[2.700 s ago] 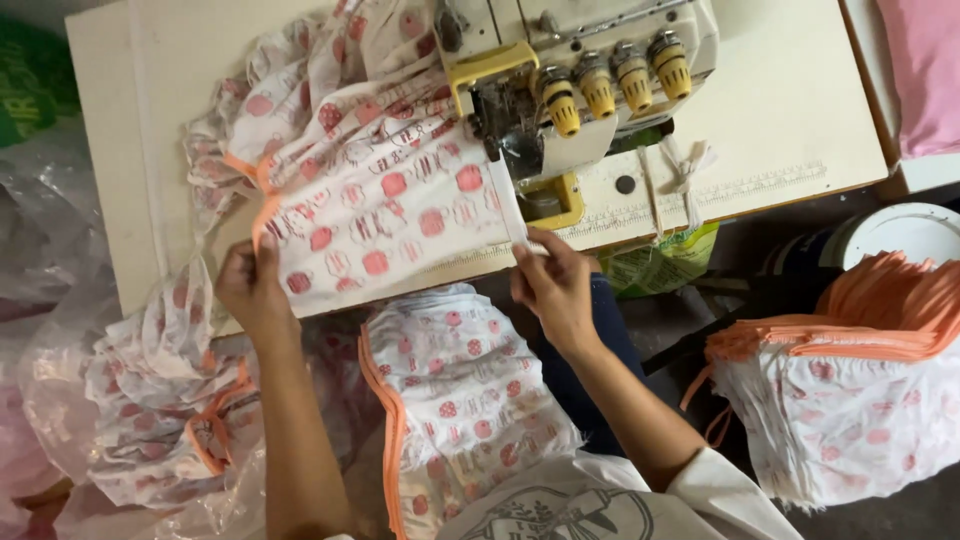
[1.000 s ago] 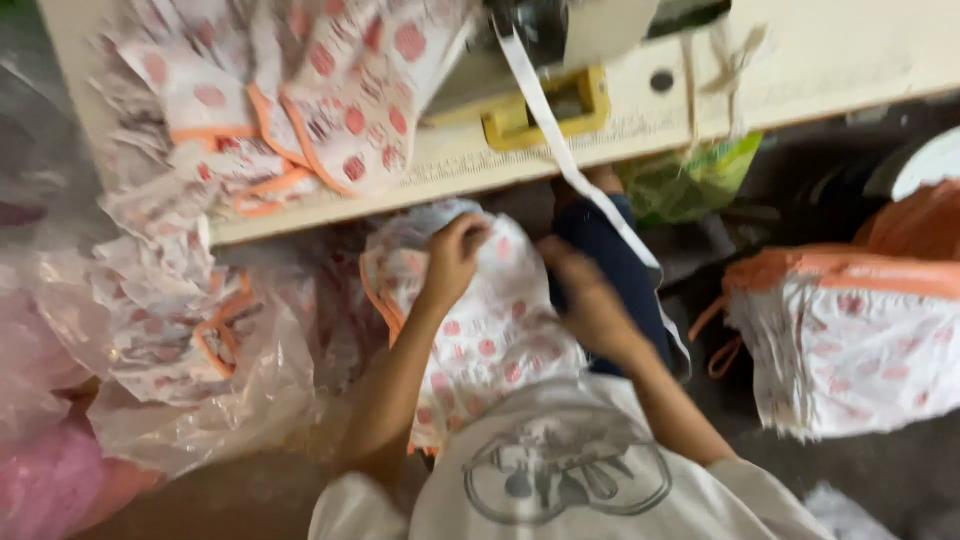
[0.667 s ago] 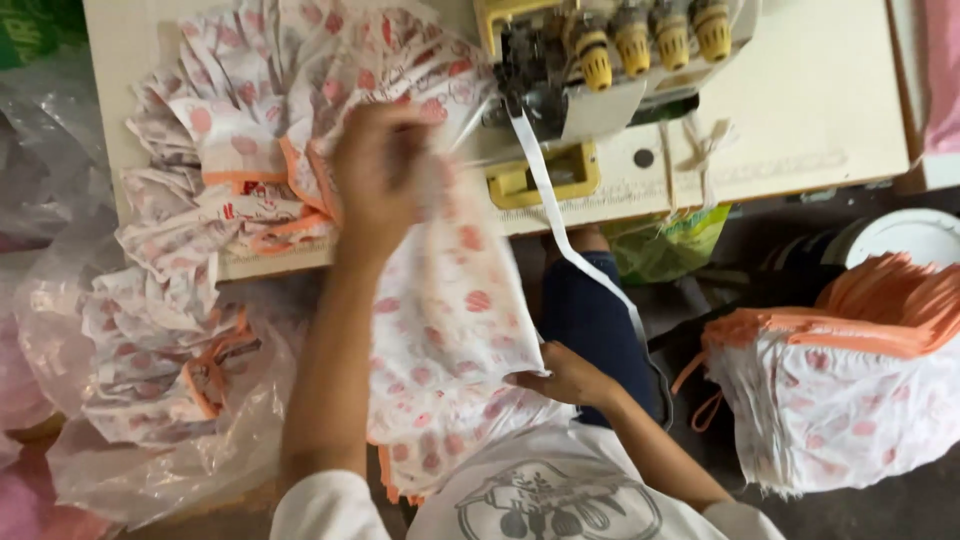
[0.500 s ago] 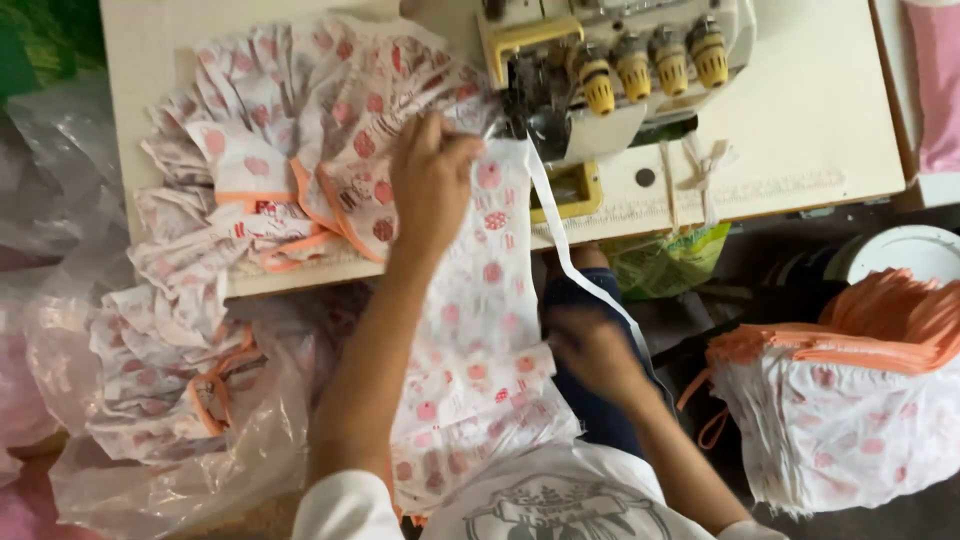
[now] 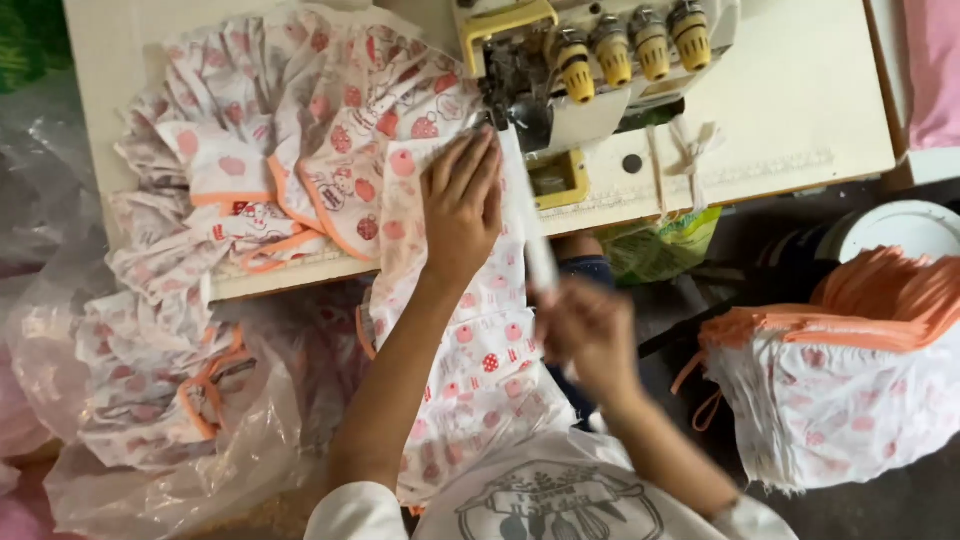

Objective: Sewing the edges of pre-cut fabric pieces using an industrial overlock machine in a factory setting.

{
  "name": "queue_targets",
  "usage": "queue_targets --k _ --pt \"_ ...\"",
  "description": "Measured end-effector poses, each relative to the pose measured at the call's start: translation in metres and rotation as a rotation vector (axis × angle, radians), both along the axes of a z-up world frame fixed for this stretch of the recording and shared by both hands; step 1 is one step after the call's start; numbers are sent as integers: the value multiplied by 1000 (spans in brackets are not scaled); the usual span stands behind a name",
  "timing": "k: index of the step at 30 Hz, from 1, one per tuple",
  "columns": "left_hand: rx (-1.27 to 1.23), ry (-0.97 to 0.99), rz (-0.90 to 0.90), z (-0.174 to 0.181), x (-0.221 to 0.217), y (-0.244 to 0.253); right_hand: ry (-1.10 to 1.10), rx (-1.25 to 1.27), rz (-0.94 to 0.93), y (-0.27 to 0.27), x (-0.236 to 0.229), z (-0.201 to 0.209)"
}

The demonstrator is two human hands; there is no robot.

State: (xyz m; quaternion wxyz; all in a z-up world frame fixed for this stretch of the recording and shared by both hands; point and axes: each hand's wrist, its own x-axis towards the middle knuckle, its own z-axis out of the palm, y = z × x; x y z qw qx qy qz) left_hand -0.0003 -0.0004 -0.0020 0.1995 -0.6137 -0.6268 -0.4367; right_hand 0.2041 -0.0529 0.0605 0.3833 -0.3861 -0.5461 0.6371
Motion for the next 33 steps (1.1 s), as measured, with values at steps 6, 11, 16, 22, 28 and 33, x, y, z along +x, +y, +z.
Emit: queue_targets --k 6,11,16,22,28,33 --pt "-80 77 12 3 -9 1 -53 -54 -25 -52 16 -75" --pt "-554 -135 72 60 -34 -104 -207 -195 57 -81 70 -100" --pt "-1394 -572 402 -15 -92 -181 -370 -267 204 -64 61 -168" --pt "-971 -1144 306 -101 -74 -227 -327 -104 377 -42 55 -227" --pt "-979 -1220 712 -3 -42 -259 -123 -561 274 -65 82 -81" --pt "-422 -1295 394 -21 -70 -257 132 -531 188 -44 54 -56"
